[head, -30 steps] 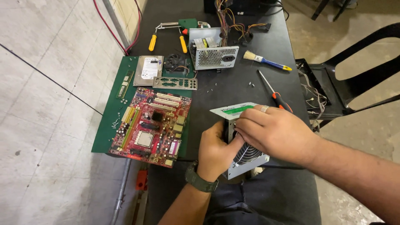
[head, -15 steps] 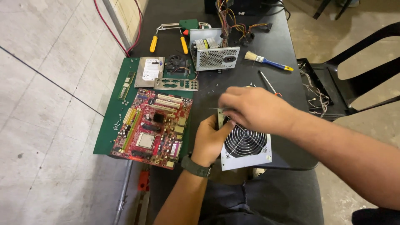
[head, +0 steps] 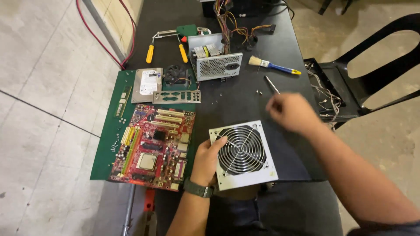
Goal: Disassembling a computer power supply unit to remove and clean the fan grill using a screwdriver.
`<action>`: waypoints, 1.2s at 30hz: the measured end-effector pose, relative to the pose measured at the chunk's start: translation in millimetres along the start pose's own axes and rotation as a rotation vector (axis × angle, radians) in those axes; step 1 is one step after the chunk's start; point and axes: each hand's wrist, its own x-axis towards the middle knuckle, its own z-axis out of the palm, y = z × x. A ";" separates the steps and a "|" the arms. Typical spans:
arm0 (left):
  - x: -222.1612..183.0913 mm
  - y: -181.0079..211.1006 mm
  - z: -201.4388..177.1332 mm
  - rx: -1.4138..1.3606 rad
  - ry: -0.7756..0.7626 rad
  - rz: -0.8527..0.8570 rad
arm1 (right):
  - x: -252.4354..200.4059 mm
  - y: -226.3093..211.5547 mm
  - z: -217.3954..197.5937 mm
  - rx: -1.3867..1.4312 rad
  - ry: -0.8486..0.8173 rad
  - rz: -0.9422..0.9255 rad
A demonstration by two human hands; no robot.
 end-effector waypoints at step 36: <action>10.0 -22.7 -14.8 0.491 -0.107 0.129 | -94.2 105.2 -15.7 0.859 0.640 0.443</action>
